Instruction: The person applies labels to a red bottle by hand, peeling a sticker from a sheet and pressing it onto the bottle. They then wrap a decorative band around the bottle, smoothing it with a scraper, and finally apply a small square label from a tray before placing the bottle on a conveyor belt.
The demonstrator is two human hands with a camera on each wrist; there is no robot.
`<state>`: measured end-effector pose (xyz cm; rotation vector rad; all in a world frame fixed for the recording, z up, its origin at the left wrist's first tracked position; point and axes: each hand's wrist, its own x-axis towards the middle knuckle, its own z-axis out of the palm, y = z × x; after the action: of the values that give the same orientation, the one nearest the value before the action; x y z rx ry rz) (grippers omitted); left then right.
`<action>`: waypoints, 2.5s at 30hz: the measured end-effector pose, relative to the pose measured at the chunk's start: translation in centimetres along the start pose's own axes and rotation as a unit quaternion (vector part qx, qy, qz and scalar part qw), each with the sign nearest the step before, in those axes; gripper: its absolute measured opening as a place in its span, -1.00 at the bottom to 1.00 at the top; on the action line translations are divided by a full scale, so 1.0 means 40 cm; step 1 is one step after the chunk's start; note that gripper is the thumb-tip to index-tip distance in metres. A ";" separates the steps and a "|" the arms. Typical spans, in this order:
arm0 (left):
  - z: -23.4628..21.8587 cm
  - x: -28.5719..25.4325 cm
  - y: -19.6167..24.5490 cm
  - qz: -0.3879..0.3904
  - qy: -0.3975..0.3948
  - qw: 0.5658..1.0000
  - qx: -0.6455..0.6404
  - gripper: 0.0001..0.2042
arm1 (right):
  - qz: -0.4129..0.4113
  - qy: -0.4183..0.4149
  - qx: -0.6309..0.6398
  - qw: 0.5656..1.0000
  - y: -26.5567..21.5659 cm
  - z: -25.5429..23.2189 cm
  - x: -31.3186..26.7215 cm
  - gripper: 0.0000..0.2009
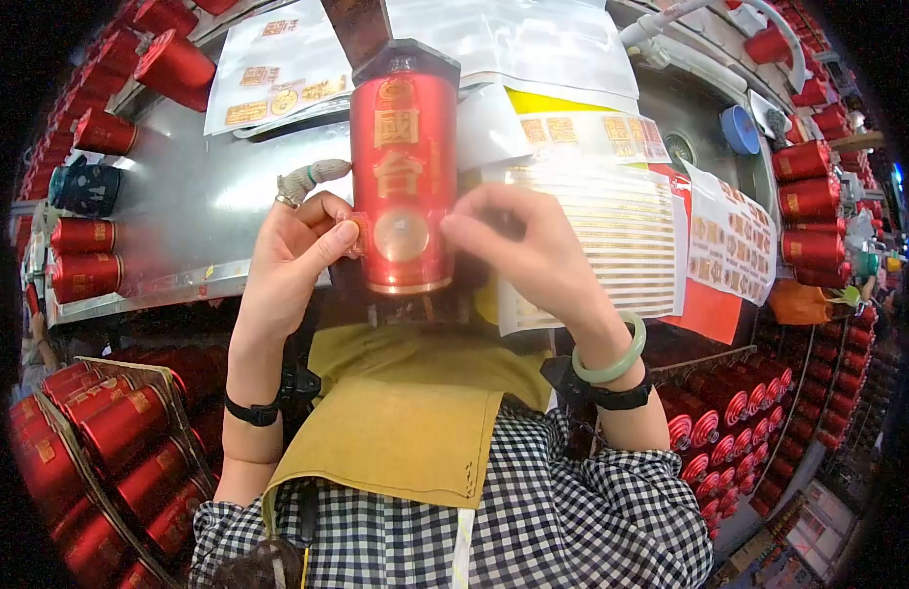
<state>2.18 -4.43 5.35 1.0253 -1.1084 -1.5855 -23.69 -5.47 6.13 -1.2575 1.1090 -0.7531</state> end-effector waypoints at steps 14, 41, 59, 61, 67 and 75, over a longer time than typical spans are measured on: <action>-0.003 0.001 0.001 0.009 0.003 0.999 0.053 -0.47 | 0.002 0.002 -0.035 0.999 0.011 -0.008 0.006 -0.81; -0.009 -0.005 0.028 -0.047 0.016 0.998 0.031 -0.45 | -0.250 0.101 -0.331 0.904 0.017 0.066 -0.017 0.15; 0.005 -0.012 0.041 -0.014 0.003 0.999 0.029 -0.67 | -0.025 0.050 0.026 0.998 -0.010 0.074 -0.031 -0.24; -0.003 -0.009 0.030 -0.023 0.008 1.000 0.017 -0.67 | -0.024 0.052 0.038 0.998 -0.011 0.077 -0.030 -0.23; 0.012 -0.011 0.027 -0.017 0.017 1.000 -0.016 -0.67 | -0.018 0.064 0.051 0.996 -0.021 0.081 -0.030 -0.24; 0.017 -0.016 0.021 -0.002 0.022 1.000 -0.010 -0.46 | -0.011 0.065 0.044 0.997 -0.021 0.078 -0.029 -0.23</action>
<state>1.84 -3.83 6.39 1.0442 -1.0611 -1.5664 -21.04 -3.48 7.05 -1.1604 1.1559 -0.9010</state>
